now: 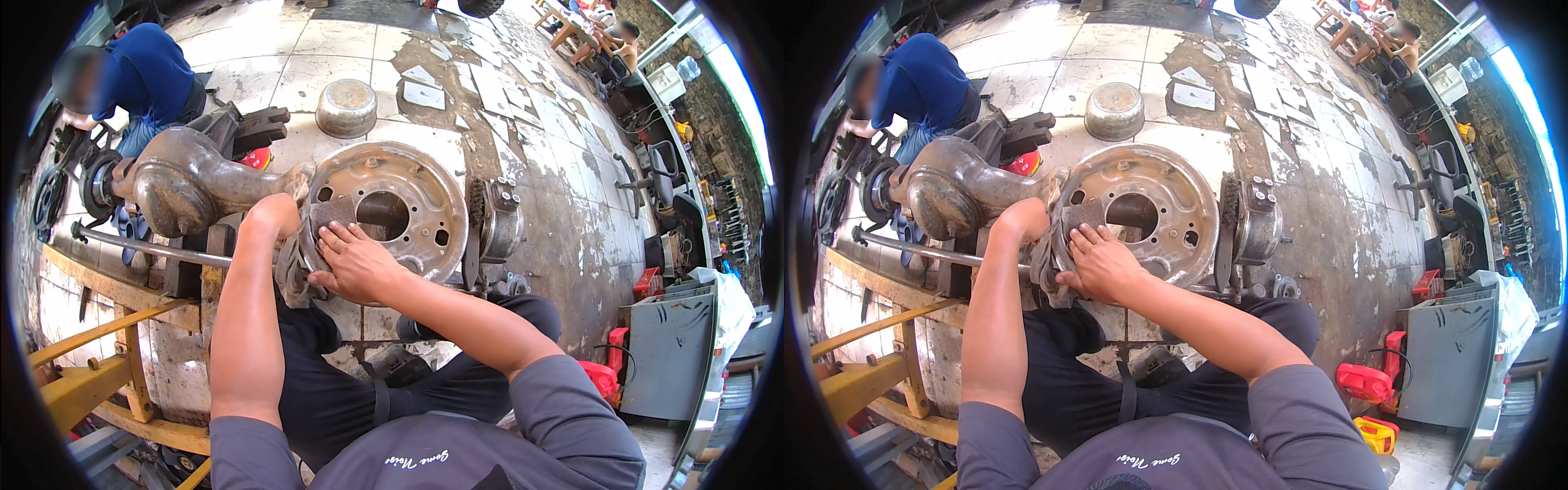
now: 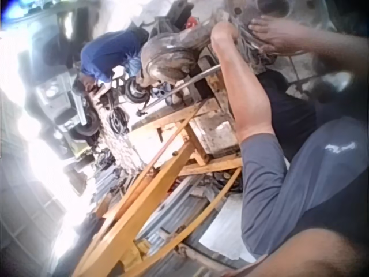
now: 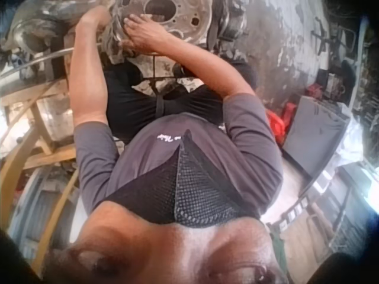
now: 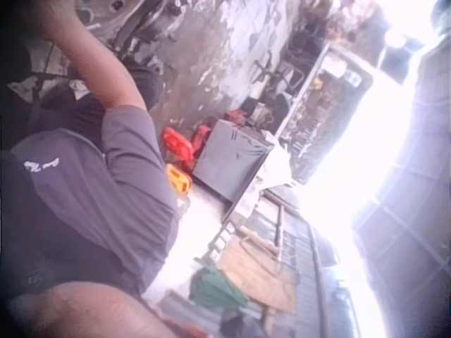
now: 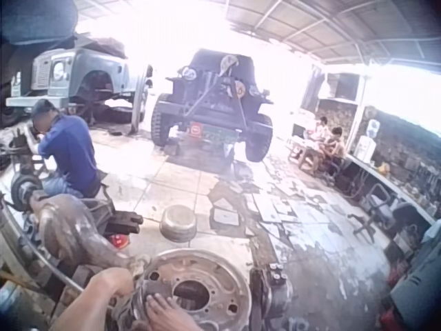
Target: The person sands the surface of a large circular metal part using a sanding block. They repeatedly rub the block over the face and edges of the part, rotating it to reach different areas.
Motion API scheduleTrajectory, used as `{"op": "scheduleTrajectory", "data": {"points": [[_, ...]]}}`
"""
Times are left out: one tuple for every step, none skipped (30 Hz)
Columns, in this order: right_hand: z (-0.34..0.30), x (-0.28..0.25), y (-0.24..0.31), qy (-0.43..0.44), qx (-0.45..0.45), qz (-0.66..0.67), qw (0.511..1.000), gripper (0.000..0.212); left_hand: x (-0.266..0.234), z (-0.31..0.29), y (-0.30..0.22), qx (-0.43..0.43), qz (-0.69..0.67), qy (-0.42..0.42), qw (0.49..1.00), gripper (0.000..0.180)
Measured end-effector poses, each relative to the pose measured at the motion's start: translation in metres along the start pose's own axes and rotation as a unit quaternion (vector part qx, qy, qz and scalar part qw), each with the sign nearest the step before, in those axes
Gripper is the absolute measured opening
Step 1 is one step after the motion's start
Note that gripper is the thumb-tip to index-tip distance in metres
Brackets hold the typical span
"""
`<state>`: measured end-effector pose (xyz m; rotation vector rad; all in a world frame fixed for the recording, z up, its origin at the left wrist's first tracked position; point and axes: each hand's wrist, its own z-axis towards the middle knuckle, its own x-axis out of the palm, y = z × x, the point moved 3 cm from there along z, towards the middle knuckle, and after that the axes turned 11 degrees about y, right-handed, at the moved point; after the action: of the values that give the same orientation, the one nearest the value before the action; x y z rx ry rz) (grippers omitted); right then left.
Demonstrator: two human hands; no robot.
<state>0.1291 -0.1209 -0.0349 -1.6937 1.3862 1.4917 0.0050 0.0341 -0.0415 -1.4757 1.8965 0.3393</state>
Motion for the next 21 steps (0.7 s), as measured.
{"op": "scheduleTrajectory", "data": {"points": [[0.002, 0.003, -0.001, -0.026, 0.009, 0.001, 1.0, 0.077, 0.0, -0.001, -0.001, -0.01, -0.011, 0.0, 1.0, 0.022], [0.0, 0.002, 0.0, -0.002, -0.001, 0.008, 1.0, 0.077, -0.001, -0.004, -0.002, -0.015, -0.014, 0.009, 1.0, 0.022], [-0.005, -0.004, 0.0, 0.022, -0.011, 0.016, 1.0, 0.077, -0.002, -0.009, -0.004, -0.02, -0.017, 0.018, 0.999, 0.021], [-0.008, -0.005, 0.001, 0.046, -0.022, 0.023, 0.998, 0.077, -0.003, -0.013, -0.004, -0.025, -0.02, 0.026, 0.999, 0.021], [-0.011, -0.005, 0.0, 0.047, -0.021, 0.02, 0.998, 0.077, -0.004, -0.014, -0.005, -0.024, -0.022, 0.026, 0.999, 0.021], [-0.014, -0.004, 0.0, 0.047, -0.02, 0.017, 0.999, 0.076, -0.005, -0.015, -0.005, -0.023, -0.023, 0.026, 0.999, 0.021], [-0.014, -0.003, 0.0, 0.048, -0.019, 0.014, 0.999, 0.075, -0.006, -0.015, -0.005, -0.022, -0.025, 0.026, 0.999, 0.021], [-0.011, -0.001, -0.003, 0.013, -0.017, 0.01, 1.0, 0.075, -0.007, -0.014, -0.006, -0.023, -0.023, 0.03, 0.999, 0.021], [-0.005, 0.004, -0.004, -0.022, -0.016, 0.006, 1.0, 0.074, -0.007, -0.013, -0.006, -0.023, -0.022, 0.035, 0.999, 0.021], [-0.001, 0.008, -0.005, -0.057, -0.014, 0.002, 0.998, 0.074, -0.007, -0.013, -0.007, -0.023, -0.02, 0.04, 0.999, 0.021], [0.0, 0.01, -0.005, -0.062, -0.012, 0.004, 0.998, 0.074, -0.006, -0.013, -0.007, -0.022, -0.019, 0.031, 0.999, 0.021], [0.001, 0.01, -0.005, -0.068, -0.01, 0.005, 0.998, 0.075, -0.005, -0.013, -0.007, -0.02, -0.018, 0.023, 0.999, 0.021], [0.002, 0.011, -0.006, -0.074, -0.008, 0.007, 0.997, 0.076, -0.005, -0.012, -0.007, -0.019, -0.018, 0.014, 1.0, 0.021], [-0.002, 0.009, -0.005, -0.032, -0.019, 0.007, 0.999, 0.076, -0.002, -0.011, -0.005, -0.003, -0.019, 0.005, 1.0, 0.022], [-0.009, 0.0, -0.004, 0.008, -0.035, 0.007, 0.999, 0.077, -0.001, -0.011, 0.0, 0.009, -0.022, -0.006, 1.0, 0.023], [-0.014, -0.004, -0.004, 0.048, -0.051, 0.006, 0.998, 0.077, 0.0, -0.01, 0.004, 0.022, -0.026, -0.018, 0.999, 0.024], [-0.017, -0.003, -0.007, 0.044, -0.06, 0.008, 0.997, 0.076, 0.0, -0.01, 0.003, 0.021, -0.031, -0.012, 0.999, 0.025], [-0.015, -0.004, -0.008, 0.031, -0.054, 0.005, 0.998, 0.076, -0.001, -0.01, 0.001, 0.02, -0.037, -0.005, 0.999, 0.025], [-0.011, -0.004, -0.007, 0.018, -0.048, 0.002, 0.999, 0.076, -0.002, -0.011, 0.0, 0.019, -0.043, 0.001, 0.999, 0.025], [-0.009, -0.003, -0.005, 0.005, -0.04, 0.001, 0.999, 0.075, -0.002, -0.011, -0.002, 0.017, -0.039, 0.004, 0.999, 0.025], [-0.005, -0.001, -0.005, -0.002, -0.031, 0.0, 1.0, 0.075, -0.004, -0.012, -0.004, 0.014, -0.036, 0.007, 0.999, 0.025]]}}
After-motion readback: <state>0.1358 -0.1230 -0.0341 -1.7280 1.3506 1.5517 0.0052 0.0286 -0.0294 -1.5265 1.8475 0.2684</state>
